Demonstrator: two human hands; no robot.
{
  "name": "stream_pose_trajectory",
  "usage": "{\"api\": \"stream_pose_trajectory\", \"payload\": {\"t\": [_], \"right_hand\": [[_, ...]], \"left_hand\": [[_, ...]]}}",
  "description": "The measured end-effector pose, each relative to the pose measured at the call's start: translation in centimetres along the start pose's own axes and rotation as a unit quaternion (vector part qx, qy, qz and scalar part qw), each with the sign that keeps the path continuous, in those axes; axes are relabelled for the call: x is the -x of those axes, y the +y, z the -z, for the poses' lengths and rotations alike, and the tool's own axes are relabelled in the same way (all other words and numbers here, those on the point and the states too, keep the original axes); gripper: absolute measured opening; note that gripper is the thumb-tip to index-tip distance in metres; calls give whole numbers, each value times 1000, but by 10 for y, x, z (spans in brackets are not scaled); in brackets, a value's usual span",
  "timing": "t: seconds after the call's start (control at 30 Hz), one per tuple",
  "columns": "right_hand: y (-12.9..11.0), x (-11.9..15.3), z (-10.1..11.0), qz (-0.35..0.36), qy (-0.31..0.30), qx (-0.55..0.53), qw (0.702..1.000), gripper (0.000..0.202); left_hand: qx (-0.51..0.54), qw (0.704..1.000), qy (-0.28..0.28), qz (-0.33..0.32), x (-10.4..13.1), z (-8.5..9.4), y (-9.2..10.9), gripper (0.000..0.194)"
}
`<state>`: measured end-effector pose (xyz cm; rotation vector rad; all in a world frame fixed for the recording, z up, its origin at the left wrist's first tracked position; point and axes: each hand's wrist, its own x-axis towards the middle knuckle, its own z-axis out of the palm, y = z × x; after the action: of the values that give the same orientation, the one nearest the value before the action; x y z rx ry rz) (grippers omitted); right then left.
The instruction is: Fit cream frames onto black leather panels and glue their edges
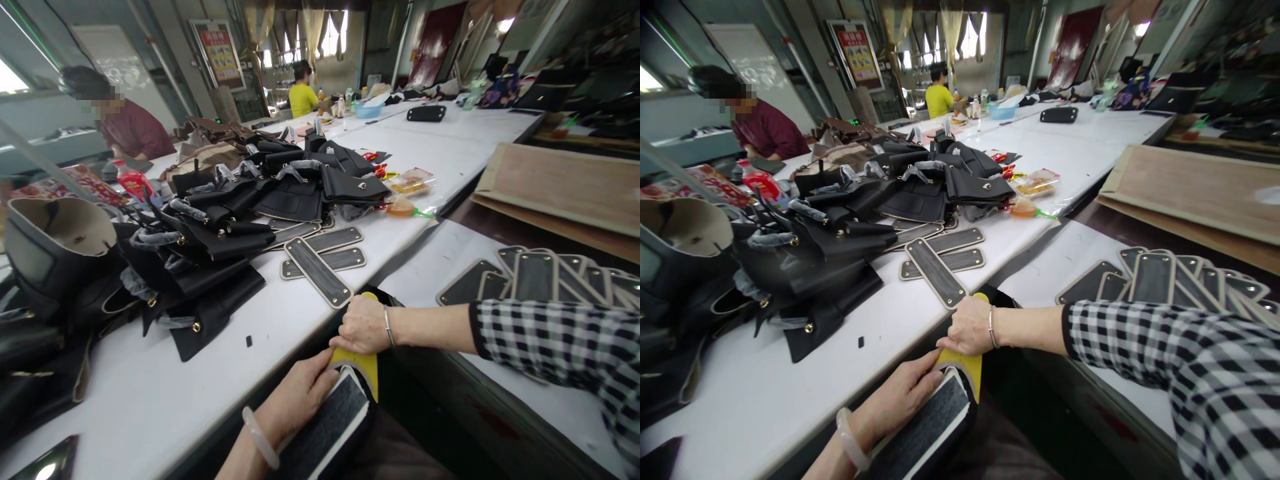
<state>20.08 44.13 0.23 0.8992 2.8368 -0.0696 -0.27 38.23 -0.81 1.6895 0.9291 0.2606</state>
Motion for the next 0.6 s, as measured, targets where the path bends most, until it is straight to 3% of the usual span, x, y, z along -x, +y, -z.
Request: {"api": "stream_pose_trajectory", "payload": {"t": [0.6], "right_hand": [[-22,9,-1,-87,-52,-13,995,56]], "left_hand": [[-43,998,16,-30,3,-5,-5,29]]}}
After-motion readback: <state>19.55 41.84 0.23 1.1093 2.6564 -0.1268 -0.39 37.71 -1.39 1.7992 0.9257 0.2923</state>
